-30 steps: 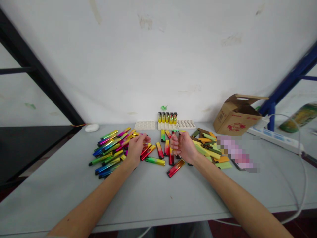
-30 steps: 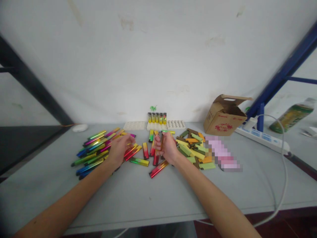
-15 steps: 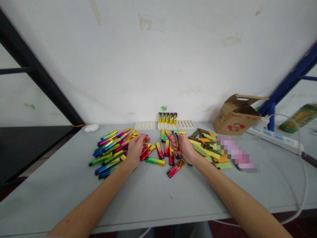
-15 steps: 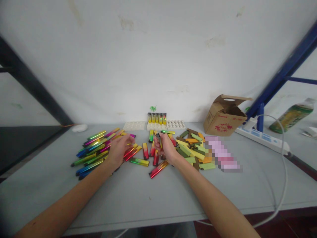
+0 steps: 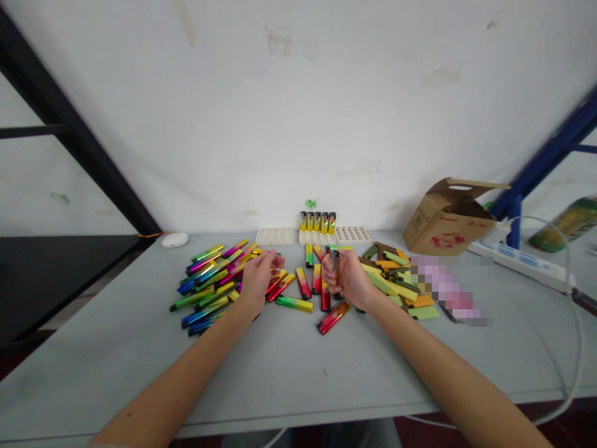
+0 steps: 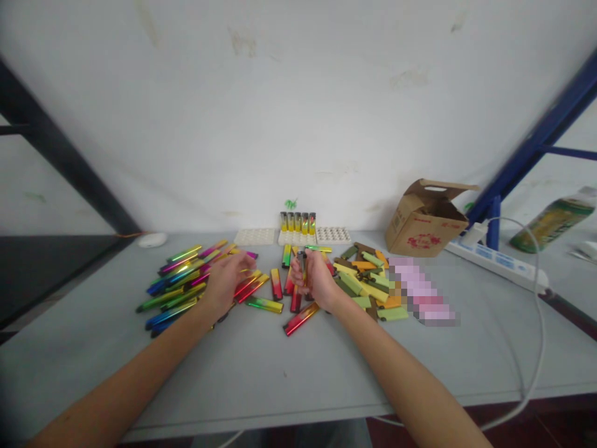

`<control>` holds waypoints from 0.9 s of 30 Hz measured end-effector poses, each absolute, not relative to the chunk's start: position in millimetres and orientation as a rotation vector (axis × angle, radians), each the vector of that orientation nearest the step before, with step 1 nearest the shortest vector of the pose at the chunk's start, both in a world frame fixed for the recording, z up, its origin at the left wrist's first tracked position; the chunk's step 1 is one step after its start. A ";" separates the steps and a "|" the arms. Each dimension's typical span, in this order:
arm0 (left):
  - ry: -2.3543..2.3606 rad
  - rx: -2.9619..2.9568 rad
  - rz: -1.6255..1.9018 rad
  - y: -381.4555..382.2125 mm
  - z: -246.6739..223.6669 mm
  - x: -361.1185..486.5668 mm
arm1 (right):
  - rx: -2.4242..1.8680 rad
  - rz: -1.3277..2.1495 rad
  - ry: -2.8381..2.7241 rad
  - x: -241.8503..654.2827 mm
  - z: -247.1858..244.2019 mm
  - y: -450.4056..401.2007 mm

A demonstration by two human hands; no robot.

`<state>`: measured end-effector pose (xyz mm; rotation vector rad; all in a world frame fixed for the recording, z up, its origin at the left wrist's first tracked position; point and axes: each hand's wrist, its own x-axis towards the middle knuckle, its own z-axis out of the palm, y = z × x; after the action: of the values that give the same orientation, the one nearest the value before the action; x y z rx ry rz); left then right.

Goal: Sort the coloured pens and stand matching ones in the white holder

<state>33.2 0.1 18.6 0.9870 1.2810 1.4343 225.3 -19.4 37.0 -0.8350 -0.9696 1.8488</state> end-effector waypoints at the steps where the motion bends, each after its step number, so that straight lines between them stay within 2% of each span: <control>1: 1.279 0.993 1.432 0.0 18.8 33.1 | -0.826 1.848 -0.961 225.7 37.5 -19.8; 9: 1.287 1.005 1.439 -1.5 22.3 33.3 | -0.671 1.840 -0.893 232.7 35.9 -18.2; 27: 1.272 0.997 1.465 0.5 21.1 31.8 | -0.821 1.751 -0.886 227.3 35.4 -19.5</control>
<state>31.8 0.5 21.1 0.9967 1.2719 1.4651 227.3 -19.5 35.4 -0.8213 -0.8860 1.7511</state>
